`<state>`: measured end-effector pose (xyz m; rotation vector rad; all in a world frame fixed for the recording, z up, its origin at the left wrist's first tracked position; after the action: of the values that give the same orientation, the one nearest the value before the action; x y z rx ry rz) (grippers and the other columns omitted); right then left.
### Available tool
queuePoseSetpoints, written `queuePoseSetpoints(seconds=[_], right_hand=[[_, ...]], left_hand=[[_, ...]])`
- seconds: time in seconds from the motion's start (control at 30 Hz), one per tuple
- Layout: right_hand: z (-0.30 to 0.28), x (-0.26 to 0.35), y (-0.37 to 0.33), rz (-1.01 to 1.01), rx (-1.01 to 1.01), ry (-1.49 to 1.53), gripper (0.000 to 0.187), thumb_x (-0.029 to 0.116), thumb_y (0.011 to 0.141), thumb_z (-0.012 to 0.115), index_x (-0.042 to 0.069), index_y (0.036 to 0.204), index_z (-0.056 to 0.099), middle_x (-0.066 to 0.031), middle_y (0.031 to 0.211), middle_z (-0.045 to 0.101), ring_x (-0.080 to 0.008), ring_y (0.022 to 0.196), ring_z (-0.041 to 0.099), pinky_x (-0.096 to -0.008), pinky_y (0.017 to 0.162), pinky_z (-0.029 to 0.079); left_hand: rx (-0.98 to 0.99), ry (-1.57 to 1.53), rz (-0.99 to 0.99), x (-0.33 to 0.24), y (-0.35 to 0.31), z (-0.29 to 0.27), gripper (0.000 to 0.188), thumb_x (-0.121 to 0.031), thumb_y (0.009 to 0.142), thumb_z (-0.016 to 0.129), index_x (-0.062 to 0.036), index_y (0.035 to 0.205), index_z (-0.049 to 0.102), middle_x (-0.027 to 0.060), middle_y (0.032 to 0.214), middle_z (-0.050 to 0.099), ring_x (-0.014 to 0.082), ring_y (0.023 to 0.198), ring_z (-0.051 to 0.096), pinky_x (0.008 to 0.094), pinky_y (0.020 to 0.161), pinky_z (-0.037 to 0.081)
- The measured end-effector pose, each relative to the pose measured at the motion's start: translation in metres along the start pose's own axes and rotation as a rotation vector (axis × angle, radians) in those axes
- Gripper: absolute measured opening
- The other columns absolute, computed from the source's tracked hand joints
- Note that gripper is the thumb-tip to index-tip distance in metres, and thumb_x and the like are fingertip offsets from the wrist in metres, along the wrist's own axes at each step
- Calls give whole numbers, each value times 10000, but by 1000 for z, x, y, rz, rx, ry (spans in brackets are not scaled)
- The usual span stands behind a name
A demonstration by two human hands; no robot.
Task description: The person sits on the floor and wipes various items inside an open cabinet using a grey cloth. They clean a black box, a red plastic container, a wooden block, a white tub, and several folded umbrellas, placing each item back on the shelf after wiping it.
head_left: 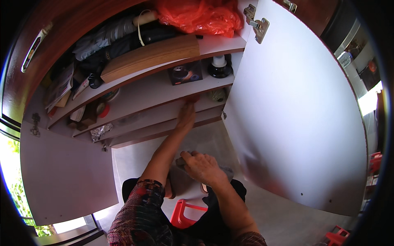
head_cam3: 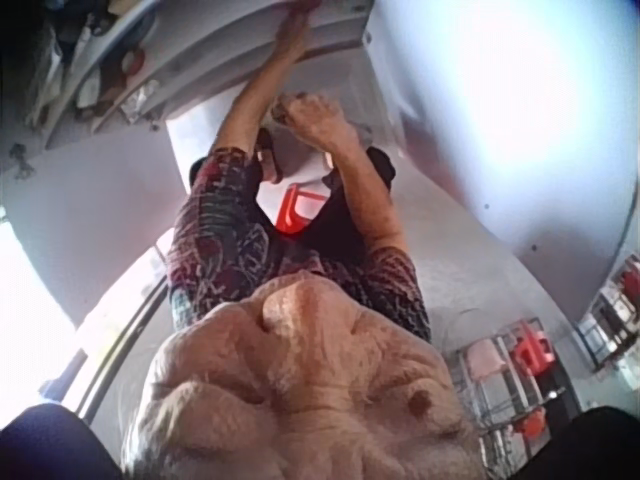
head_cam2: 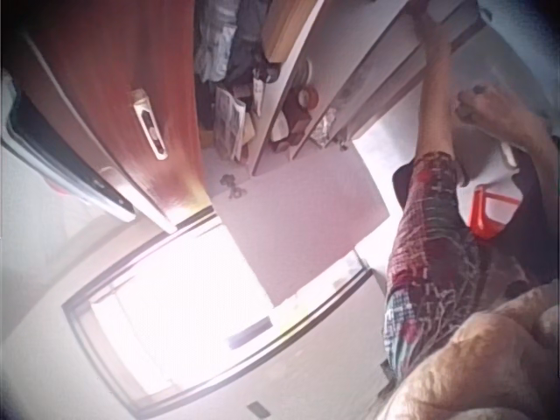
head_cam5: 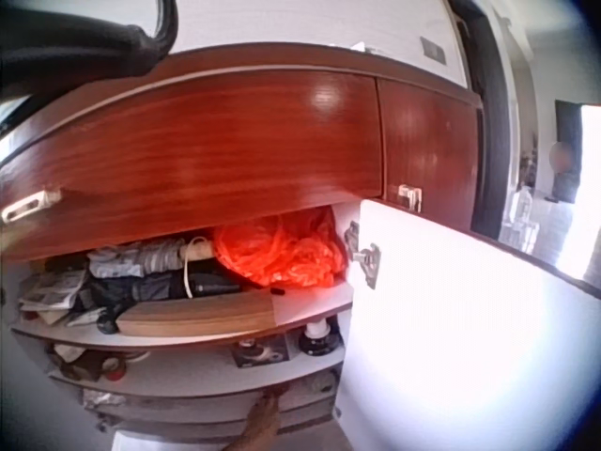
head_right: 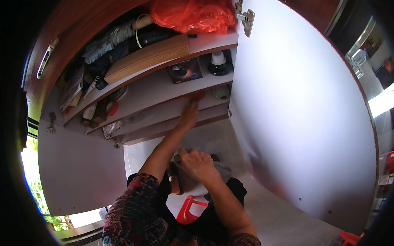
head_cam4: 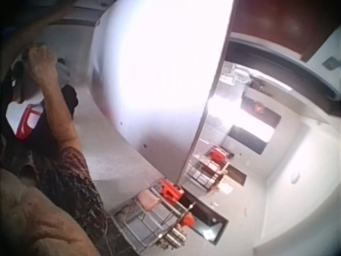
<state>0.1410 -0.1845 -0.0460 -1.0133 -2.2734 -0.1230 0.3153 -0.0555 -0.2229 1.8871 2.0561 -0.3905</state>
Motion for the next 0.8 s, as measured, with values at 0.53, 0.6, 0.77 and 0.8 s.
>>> queuePoseSetpoints(seconds=[0.53,0.6,0.77,0.8], right_hand=[[0,10,4,-20,33,-18,285,135,805,528,116,1088,550,-178,942,635,-404,814,628,-468,728,513],[2,7,3,-10,40,10,294,145,805,531,118,1098,547,-178,962,631,-404,842,624,-474,747,507],[-22,0,4,70,-20,19,308,145,810,559,122,1115,528,-173,1012,622,-377,913,624,-441,774,508],[-39,-1,5,15,-229,139,324,127,805,567,108,1126,529,-172,1027,619,-381,919,618,-441,774,503]], left_hand=[[-90,188,-297,38,-14,-67,907,-437,714,711,-60,1405,260,235,1406,303,472,1299,237,572,1026,254],[66,146,-341,54,-12,-57,878,-436,752,673,-90,1428,234,230,1443,261,482,1326,189,602,1024,245],[-220,-91,-320,76,-44,-78,771,-217,758,706,-106,1401,296,175,1353,412,369,1262,360,530,970,362],[-272,-183,-304,85,-54,-84,745,-177,761,700,-87,1392,314,166,1313,471,339,1228,437,479,976,392]])
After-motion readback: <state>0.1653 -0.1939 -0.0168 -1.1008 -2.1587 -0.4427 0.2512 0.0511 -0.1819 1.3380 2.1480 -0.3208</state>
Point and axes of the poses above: each hand's wrist, its own y-axis towards the middle knuckle, its own z-axis out of the palm, x = y × z, the point moved 7 cm from there along y, towards the middle knuckle
